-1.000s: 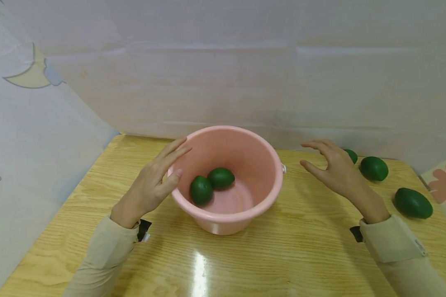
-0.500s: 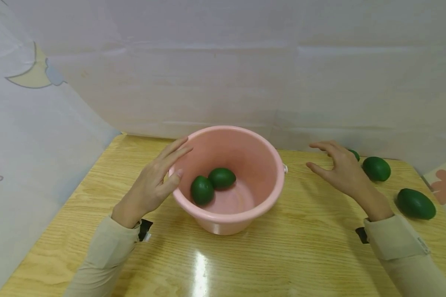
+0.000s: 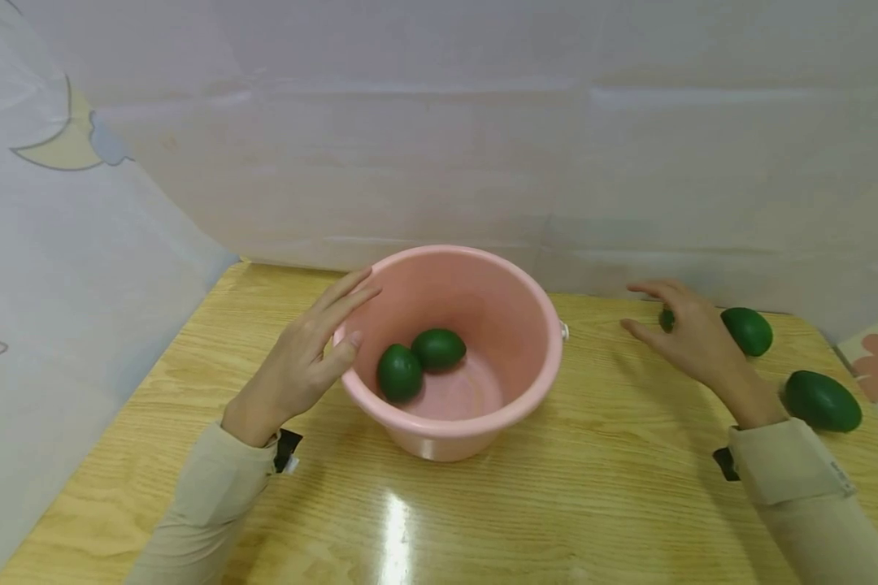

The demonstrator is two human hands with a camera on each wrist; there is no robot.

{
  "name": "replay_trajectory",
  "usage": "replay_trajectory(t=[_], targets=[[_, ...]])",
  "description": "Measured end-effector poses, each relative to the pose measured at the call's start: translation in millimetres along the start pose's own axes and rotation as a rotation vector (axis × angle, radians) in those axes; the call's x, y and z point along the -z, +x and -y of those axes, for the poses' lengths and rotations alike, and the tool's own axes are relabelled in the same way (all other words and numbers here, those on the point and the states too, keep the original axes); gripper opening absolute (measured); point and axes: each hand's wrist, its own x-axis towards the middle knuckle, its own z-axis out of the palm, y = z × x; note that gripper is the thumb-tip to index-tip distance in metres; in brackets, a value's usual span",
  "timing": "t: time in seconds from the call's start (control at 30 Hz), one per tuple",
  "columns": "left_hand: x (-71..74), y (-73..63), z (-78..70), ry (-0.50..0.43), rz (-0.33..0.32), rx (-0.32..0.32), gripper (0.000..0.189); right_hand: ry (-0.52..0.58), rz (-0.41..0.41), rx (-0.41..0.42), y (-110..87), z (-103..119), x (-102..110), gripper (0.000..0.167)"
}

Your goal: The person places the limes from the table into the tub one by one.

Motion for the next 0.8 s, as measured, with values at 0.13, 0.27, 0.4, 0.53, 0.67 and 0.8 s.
replay_trajectory(t=[0.13, 0.27, 0.4, 0.53, 0.67, 0.8], targets=[[0.3, -0.1, -0.3, 0.000, 0.001, -0.001, 0.053, 0.021, -0.003, -0.001, -2.3, -9.1, -1.0, 0.056], [0.4, -0.1, -0.5, -0.001, 0.003, 0.002, 0.053, 0.044, -0.010, -0.006, -4.4, -15.1, -1.4, 0.055], [0.1, -0.3, -0.3, -0.004, 0.003, 0.007, 0.053, 0.055, -0.028, -0.003, -5.0, -19.4, -1.9, 0.054], [-0.2, -0.2, -0.2, -0.002, 0.002, 0.011, 0.054, 0.065, -0.033, -0.010, -5.4, -23.9, -2.5, 0.055], [-0.5, -0.3, 0.3, -0.004, 0.002, 0.011, 0.054, 0.072, -0.035, -0.027, -6.5, -28.3, -2.8, 0.058], [-0.7, -0.9, 0.9, -0.007, 0.005, 0.016, 0.054, 0.062, -0.031, -0.054, -7.6, -34.0, -3.6, 0.060]])
